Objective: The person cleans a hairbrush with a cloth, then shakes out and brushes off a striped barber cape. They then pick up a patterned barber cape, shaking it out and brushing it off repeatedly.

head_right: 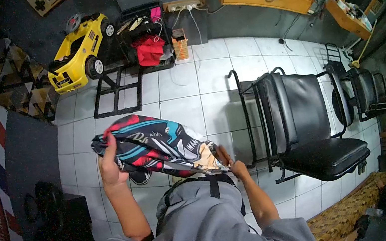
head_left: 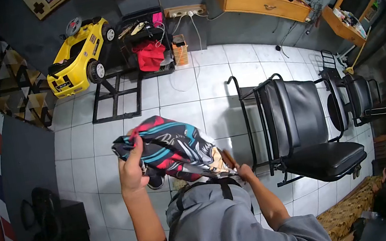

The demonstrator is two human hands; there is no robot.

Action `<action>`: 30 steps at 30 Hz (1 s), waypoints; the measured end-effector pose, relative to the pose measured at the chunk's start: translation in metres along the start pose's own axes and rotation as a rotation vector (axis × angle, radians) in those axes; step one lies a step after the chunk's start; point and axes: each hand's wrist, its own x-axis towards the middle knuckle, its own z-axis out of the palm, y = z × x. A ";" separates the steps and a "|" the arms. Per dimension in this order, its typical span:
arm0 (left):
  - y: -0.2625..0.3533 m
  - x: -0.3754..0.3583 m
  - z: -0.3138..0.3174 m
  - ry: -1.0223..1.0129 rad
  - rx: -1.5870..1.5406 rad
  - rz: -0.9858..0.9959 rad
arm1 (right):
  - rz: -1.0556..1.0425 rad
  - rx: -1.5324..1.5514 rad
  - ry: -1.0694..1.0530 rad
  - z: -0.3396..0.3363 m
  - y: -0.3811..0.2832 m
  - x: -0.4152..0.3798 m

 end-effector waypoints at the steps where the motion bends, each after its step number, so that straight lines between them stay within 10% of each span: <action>1: -0.002 0.001 0.000 0.000 0.034 -0.040 | 0.087 0.507 -0.159 -0.003 0.004 0.010; 4: -0.026 0.009 0.001 -0.032 0.128 -0.069 | 0.098 1.566 -0.378 -0.102 -0.108 -0.059; 7: -0.051 0.015 0.001 -0.057 0.116 -0.098 | -0.194 1.685 -0.484 -0.165 -0.180 -0.121; 11: -0.036 0.013 0.033 -0.161 0.329 -0.042 | -0.714 1.015 -0.354 -0.163 -0.216 -0.166; 13: -0.026 0.011 0.044 -0.178 0.348 0.038 | -0.656 0.941 -0.623 -0.156 -0.221 -0.165; 16: -0.015 0.011 0.047 -0.053 0.430 0.218 | -0.853 0.311 -0.222 -0.082 -0.180 -0.103; 23: 0.037 0.000 0.036 0.272 -0.036 0.325 | -0.051 -0.404 -0.284 0.005 -0.006 -0.028; 26: 0.029 0.007 0.029 0.264 0.287 0.286 | -0.366 -0.299 -0.146 0.053 0.051 0.023; 30: -0.026 0.020 0.010 0.416 0.683 0.071 | -0.280 0.851 -0.194 -0.078 -0.105 -0.080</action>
